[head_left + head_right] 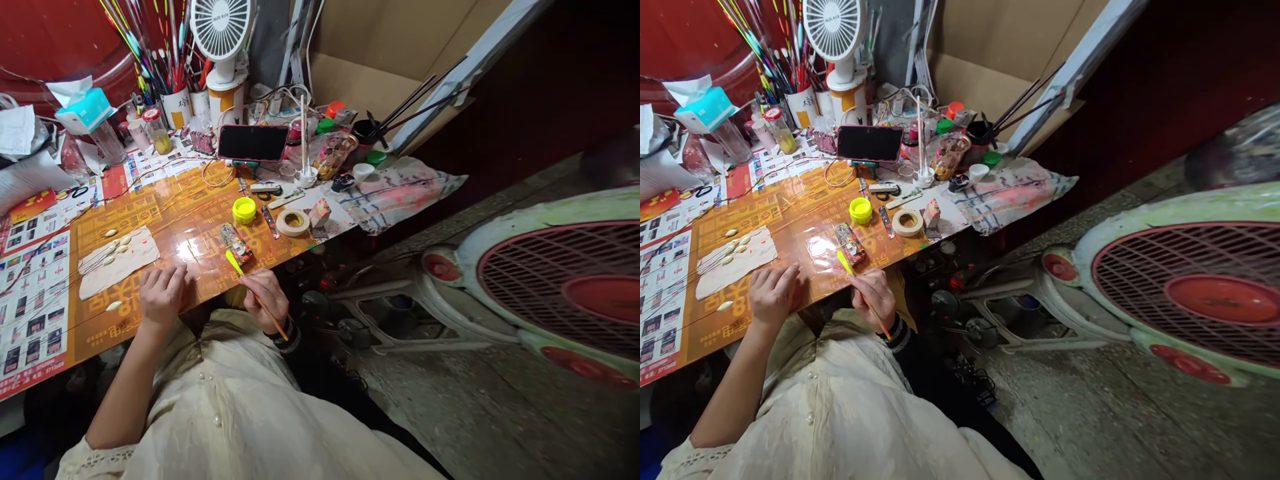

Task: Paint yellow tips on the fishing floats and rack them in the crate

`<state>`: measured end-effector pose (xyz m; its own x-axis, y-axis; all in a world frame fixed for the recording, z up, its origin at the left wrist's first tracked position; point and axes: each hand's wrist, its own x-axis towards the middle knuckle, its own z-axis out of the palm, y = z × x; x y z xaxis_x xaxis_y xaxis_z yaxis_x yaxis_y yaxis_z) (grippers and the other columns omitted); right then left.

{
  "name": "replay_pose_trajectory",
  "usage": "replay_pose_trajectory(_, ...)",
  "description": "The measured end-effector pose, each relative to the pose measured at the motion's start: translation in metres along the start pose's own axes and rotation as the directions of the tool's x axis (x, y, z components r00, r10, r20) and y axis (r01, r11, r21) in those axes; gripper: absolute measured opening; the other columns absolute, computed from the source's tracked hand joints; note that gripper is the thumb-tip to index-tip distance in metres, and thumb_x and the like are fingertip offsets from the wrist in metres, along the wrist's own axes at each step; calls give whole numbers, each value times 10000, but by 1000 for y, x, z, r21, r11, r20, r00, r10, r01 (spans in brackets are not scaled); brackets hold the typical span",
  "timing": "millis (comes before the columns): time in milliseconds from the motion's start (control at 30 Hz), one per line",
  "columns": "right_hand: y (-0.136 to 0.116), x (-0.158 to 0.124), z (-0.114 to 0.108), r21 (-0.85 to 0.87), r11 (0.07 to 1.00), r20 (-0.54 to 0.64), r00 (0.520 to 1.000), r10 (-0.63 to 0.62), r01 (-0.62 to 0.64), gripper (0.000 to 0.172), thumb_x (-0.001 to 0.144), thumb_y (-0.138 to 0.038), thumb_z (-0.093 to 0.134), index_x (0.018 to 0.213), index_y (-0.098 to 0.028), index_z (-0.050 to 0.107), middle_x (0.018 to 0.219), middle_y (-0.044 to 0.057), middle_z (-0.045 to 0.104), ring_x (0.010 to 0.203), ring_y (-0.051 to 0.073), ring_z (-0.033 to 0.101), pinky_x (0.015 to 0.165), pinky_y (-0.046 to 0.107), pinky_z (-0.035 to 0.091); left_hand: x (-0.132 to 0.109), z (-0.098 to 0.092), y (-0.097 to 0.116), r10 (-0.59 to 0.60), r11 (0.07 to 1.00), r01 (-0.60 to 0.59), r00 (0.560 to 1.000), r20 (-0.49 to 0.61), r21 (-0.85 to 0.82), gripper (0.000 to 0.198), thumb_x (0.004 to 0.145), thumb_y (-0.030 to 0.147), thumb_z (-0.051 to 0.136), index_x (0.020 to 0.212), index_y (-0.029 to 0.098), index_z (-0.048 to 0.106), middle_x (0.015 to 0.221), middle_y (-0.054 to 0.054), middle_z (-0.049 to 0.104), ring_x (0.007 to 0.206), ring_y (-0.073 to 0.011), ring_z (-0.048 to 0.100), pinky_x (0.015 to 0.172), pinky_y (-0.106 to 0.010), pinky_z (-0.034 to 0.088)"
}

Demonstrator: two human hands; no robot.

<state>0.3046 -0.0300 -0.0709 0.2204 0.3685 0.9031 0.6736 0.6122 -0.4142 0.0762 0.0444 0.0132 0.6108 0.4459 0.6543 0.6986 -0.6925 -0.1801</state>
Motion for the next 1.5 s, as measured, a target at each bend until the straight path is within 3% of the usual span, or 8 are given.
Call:
replay_pose_trajectory(133,-6,-3,4,25,1000,60,998,-8,6,360,944,-182,540,1285,-253,633,982,54,718,920,183,659,890,420,568,-2,1,0,-23,1000,24,1000,16,-7,250,987,290,549,1185,232,689,946,-75,744,801,-196,622,756,-364,364)
replay_pose_trajectory(367,-12,-3,8,-5,1000,114,994,-3,4,376,927,-162,574,1283,-263,640,1009,52,722,901,179,635,882,419,528,2,-3,3,52,997,-50,998,-43,60,188,967,224,582,1120,204,689,908,-53,745,753,-188,582,744,-347,350)
replay_pose_trajectory(500,-11,-5,9,-40,999,141,990,9,-4,323,944,-190,556,1242,-258,659,1005,53,724,897,179,630,874,417,513,1,-2,3,19,999,-18,999,-31,34,190,972,234,573,1118,211,692,918,-59,746,754,-186,594,740,-351,345)
replay_pose_trajectory(633,-12,-5,10,-37,999,134,991,12,-7,339,944,-188,558,1261,-265,649,1015,51,725,905,178,627,872,406,506,-1,-1,2,-26,999,26,1000,-3,-18,223,980,260,555,1151,229,694,940,-70,744,777,-188,613,742,-363,354)
replay_pose_trajectory(800,-13,-4,10,-22,1000,115,993,5,-3,417,935,-158,562,1333,-272,606,1035,51,720,910,179,630,876,403,512,-2,-1,1,14,999,-14,1000,-17,37,224,980,248,547,1147,221,693,943,-64,748,774,-192,599,745,-362,363)
replay_pose_trajectory(1300,-13,-4,11,-9,1000,49,999,10,-10,393,947,-168,537,1319,-264,617,999,56,720,919,182,658,882,405,556,-1,0,2,-3,999,3,1000,-6,40,244,986,277,522,1142,226,702,943,-74,749,786,-198,608,752,-367,372)
replay_pose_trajectory(1500,-12,18,-12,28,999,25,999,34,-35,345,952,-176,509,1262,-259,636,966,54,725,891,190,675,848,406,585,0,1,2,-11,999,12,1000,-20,43,240,984,280,523,1136,226,700,931,-71,750,782,-198,611,754,-370,373)
